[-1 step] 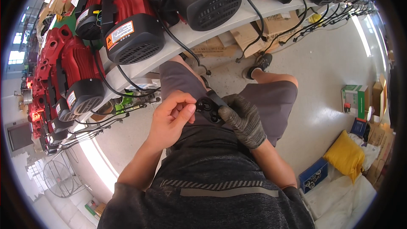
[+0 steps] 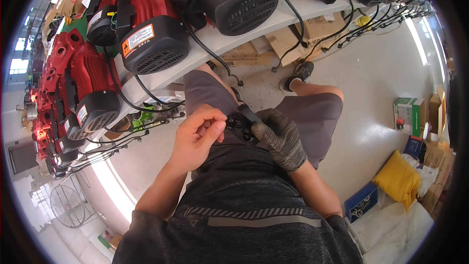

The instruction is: The person connects wires into a control box on a pump using a screwdriver to tighten the terminals. The person also handles a small black plastic component by hand.

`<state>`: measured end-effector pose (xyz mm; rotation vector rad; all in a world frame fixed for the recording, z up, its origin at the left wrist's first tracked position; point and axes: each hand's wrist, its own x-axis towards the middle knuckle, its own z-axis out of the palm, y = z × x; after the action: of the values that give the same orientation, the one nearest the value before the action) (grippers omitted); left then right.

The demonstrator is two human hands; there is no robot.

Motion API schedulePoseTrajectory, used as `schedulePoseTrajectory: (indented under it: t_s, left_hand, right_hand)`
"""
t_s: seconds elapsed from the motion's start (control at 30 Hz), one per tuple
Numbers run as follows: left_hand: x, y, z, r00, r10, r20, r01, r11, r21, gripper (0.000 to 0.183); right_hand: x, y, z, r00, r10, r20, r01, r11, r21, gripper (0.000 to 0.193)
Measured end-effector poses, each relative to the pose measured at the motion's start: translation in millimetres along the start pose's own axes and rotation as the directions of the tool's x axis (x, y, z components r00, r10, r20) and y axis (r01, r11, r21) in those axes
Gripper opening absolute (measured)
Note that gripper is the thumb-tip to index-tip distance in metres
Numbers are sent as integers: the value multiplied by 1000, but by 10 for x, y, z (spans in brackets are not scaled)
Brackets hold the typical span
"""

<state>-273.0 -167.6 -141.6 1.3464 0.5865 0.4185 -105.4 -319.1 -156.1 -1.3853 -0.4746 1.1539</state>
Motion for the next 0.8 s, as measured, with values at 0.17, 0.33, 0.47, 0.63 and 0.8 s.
schedulePoseTrajectory:
  t_s: [0.17, 0.33, 0.47, 0.63, 0.8]
  left_hand:
    - [18, -33, -86, 993, 48, 104, -48, 999, -3, 14]
    - [31, 84, -113, 989, 15, 147, -22, 999, 46, 24]
    - [53, 126, -187, 979, 76, 189, -117, 970, 215, 27]
    - [96, 269, -168, 945, 221, 241, -306, 855, 418, 28]
    - [63, 661, -256, 792, 592, 151, -606, 792, 73, 14]
  right_hand:
    - [-1, -28, -20, 1000, -1, 12, 1, 1000, -18, 31]
    - [14, 6, -30, 1000, 13, 16, -14, 999, 49, 32]
    - [28, -101, -22, 998, 38, 48, -38, 999, -4, 34]
    - [18, -74, -31, 999, -17, 48, 16, 1000, 25, 35]
    - [-14, -5, -47, 997, 73, 4, -73, 990, 117, 36]
